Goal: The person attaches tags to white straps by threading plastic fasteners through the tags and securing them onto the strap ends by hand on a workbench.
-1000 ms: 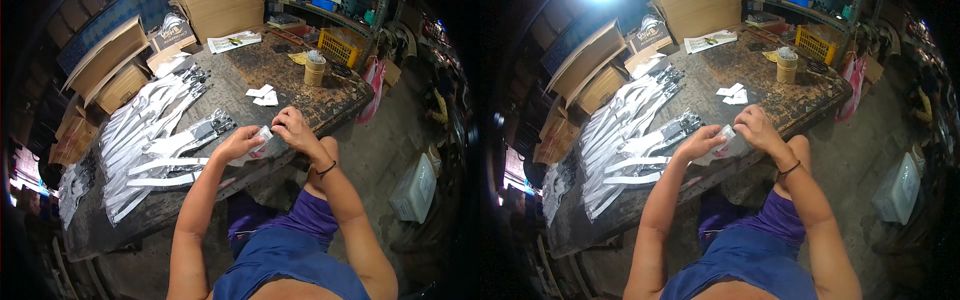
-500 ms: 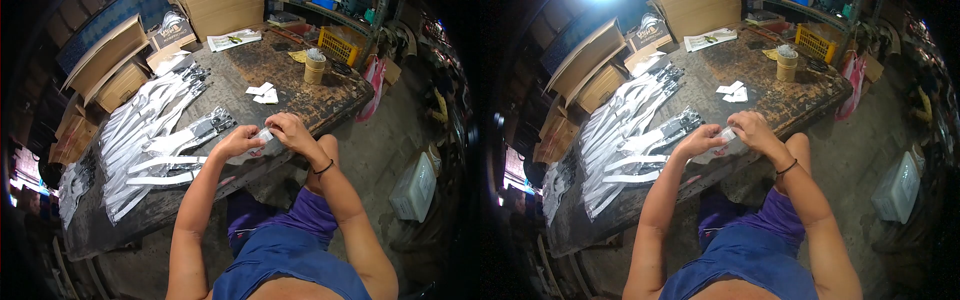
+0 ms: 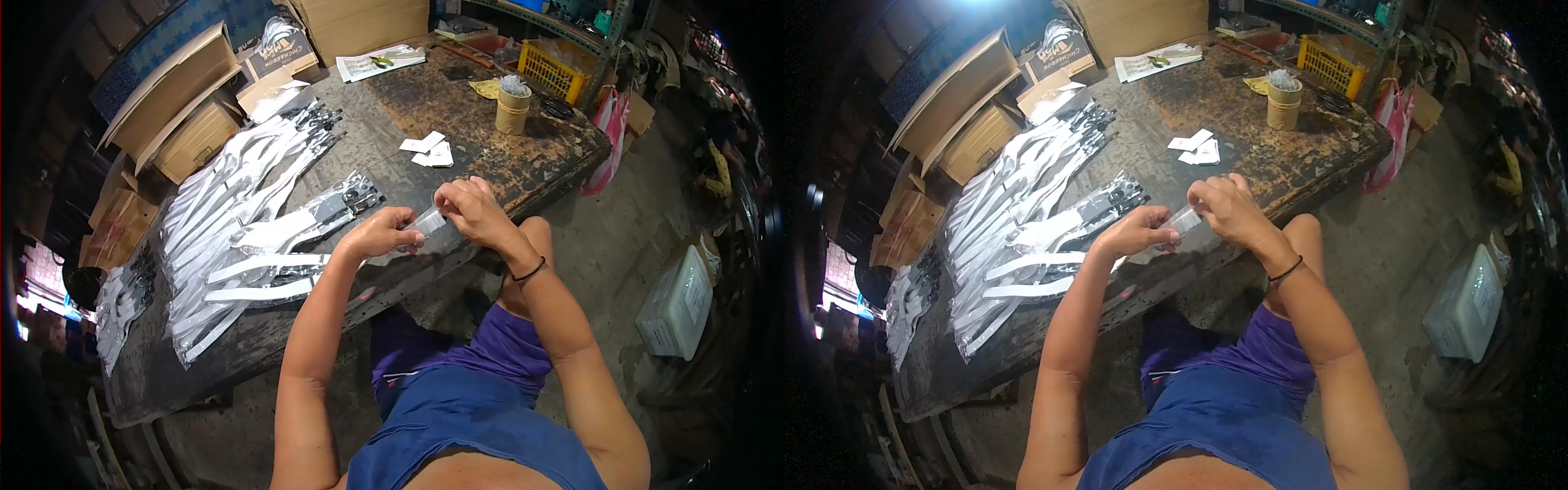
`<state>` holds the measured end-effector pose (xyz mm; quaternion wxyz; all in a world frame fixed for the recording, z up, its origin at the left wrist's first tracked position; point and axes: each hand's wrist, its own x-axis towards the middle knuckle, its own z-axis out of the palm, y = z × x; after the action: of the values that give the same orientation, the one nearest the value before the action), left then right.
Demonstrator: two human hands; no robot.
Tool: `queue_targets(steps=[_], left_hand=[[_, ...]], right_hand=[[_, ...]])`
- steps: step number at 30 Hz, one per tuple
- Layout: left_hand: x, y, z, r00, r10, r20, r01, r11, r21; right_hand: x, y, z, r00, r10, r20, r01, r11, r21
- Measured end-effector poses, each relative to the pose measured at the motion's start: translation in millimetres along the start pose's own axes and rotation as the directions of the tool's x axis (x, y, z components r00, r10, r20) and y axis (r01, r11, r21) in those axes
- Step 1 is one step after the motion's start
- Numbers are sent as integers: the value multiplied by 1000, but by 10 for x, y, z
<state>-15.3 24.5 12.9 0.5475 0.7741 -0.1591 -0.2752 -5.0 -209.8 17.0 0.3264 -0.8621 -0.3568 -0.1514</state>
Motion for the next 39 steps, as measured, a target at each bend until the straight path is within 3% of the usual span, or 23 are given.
queue_targets(steps=[6, 8, 11, 14, 17, 23, 27, 30, 33, 35, 39], left_hand=[[-14, 124, 38, 999, 12, 40, -13, 999, 30], [4, 175, 44, 999, 26, 33, -32, 981, 189], [36, 148, 81, 995, 96, 23, -97, 990, 103], [51, 126, 88, 996, 71, 46, -72, 997, 24], [75, 142, 103, 997, 78, 28, -79, 996, 37], [89, 193, 166, 995, 101, -17, -101, 994, -44], [129, 144, 124, 994, 105, 2, -105, 993, 57], [136, 82, 102, 997, 73, 25, -73, 997, 13], [79, 126, 101, 998, -59, 26, 59, 998, -13], [69, 126, 111, 999, -43, 9, 43, 999, -15], [77, 124, 136, 999, -28, -33, 27, 999, -21]], right_hand=[[-8, -28, 10, 998, -50, -42, 47, 996, -73], [-10, -36, 5, 997, -64, -38, 61, 996, -60], [-11, -31, 0, 996, -79, -52, 75, 995, -60], [4, -16, -24, 998, -55, -28, 54, 998, -37], [21, -1, -15, 1000, -1, 26, -2, 994, 109], [8, 58, 33, 999, -34, -17, 36, 991, 129], [-5, 71, 36, 998, -48, -37, 52, 992, 111], [-19, 107, 40, 998, -33, -58, 37, 997, 74], [-32, 102, 64, 999, -15, -46, 18, 998, 59], [-34, 0, 78, 971, -114, -212, 69, 975, -212], [-108, -139, 163, 939, -19, -343, -95, 945, -313]])
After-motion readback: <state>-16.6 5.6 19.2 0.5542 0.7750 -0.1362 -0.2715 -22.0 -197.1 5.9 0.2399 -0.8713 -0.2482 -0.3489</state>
